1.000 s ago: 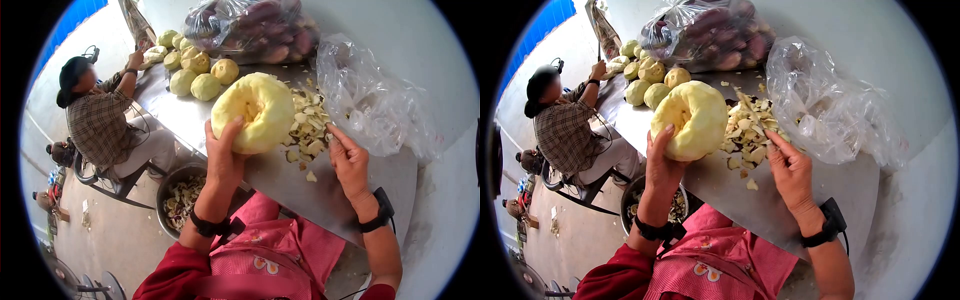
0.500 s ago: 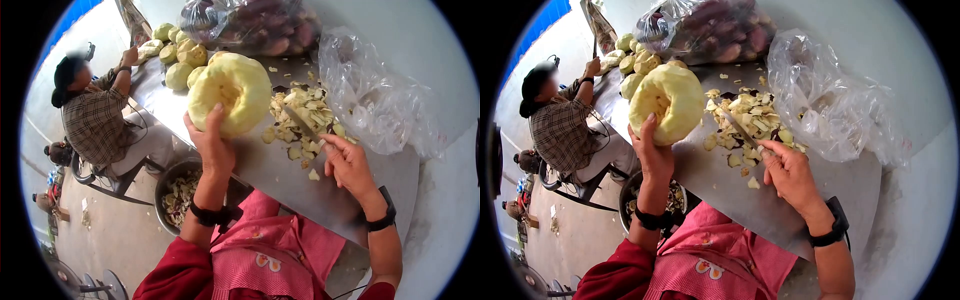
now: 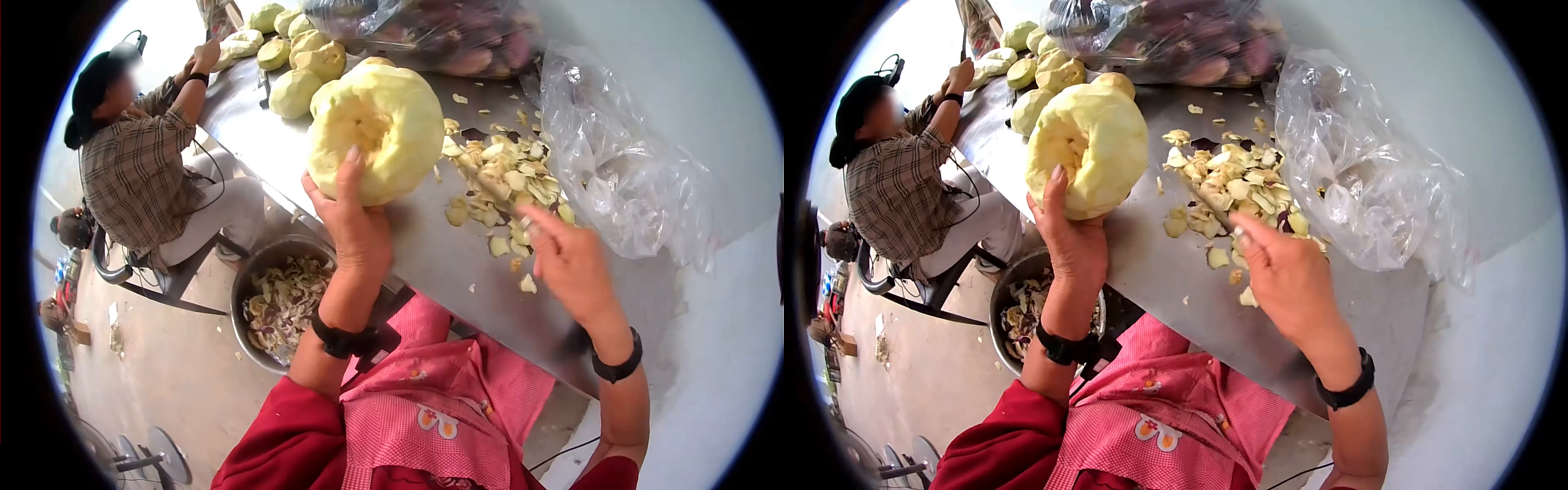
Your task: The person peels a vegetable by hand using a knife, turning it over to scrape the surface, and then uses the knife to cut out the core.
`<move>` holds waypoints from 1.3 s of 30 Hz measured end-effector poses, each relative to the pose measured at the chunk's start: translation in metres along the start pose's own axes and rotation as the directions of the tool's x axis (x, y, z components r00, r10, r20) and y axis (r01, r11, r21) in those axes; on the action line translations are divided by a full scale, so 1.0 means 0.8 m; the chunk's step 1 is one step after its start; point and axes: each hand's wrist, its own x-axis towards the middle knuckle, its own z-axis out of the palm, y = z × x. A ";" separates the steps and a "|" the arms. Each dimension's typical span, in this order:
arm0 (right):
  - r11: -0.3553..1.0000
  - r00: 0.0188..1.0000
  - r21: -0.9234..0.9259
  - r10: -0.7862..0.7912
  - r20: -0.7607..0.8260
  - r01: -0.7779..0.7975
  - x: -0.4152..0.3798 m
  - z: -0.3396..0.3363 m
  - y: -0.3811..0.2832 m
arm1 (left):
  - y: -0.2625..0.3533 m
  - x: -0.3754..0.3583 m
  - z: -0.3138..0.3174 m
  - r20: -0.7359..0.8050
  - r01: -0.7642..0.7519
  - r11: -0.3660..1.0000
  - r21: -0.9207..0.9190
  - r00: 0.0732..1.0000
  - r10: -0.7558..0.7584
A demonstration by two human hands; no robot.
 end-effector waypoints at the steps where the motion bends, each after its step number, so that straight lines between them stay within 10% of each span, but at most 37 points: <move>1: 0.979 0.996 -0.185 -0.092 -0.005 0.089 0.001 0.004 0.004 | 0.002 -0.001 0.001 0.025 0.010 1.000 -0.003 1.000 -0.010; 8: 0.976 0.998 -0.217 0.007 -0.064 -0.021 -0.001 0.000 -0.016 | 0.003 -0.003 -0.003 0.064 0.013 0.999 -0.041 0.998 -0.010; 11: 0.943 0.971 -0.274 -0.220 -0.090 0.189 0.004 0.007 -0.002 | 0.001 0.007 -0.007 0.037 0.012 0.996 -0.093 0.999 -0.009; 14: 0.998 0.998 -0.007 0.056 -0.031 -0.056 -0.011 -0.009 -0.028 | -0.002 0.008 -0.010 0.038 0.069 0.991 -0.118 0.997 -0.065; 16: 0.975 0.945 0.134 0.132 0.299 -0.178 -0.022 -0.007 -0.032 | -0.002 0.011 -0.011 0.069 0.091 0.988 -0.126 0.994 -0.082; 20: 0.993 0.999 -0.109 -0.039 -0.036 0.035 -0.004 0.011 0.008 | -0.004 0.014 -0.013 0.087 0.082 0.993 -0.086 0.993 -0.075; 27: 0.991 0.991 0.134 -0.004 0.132 -0.013 0.028 0.028 -0.037 | -0.002 0.010 -0.014 0.087 0.061 0.989 -0.136 0.995 -0.049; 29: 0.967 0.999 -0.251 -0.030 0.023 0.035 0.039 0.032 -0.025 | -0.003 0.012 -0.018 0.088 0.057 0.988 -0.145 0.995 -0.045; 33: 0.996 0.997 -0.073 -0.052 -0.066 0.047 0.045 0.034 -0.015 | -0.007 0.014 -0.019 0.088 0.077 0.988 -0.133 0.994 -0.066; 39: 0.937 0.987 -0.324 -0.156 -0.042 0.134 0.060 0.053 -0.017 | 0.003 0.010 -0.012 0.150 0.097 0.990 -0.105 0.985 -0.081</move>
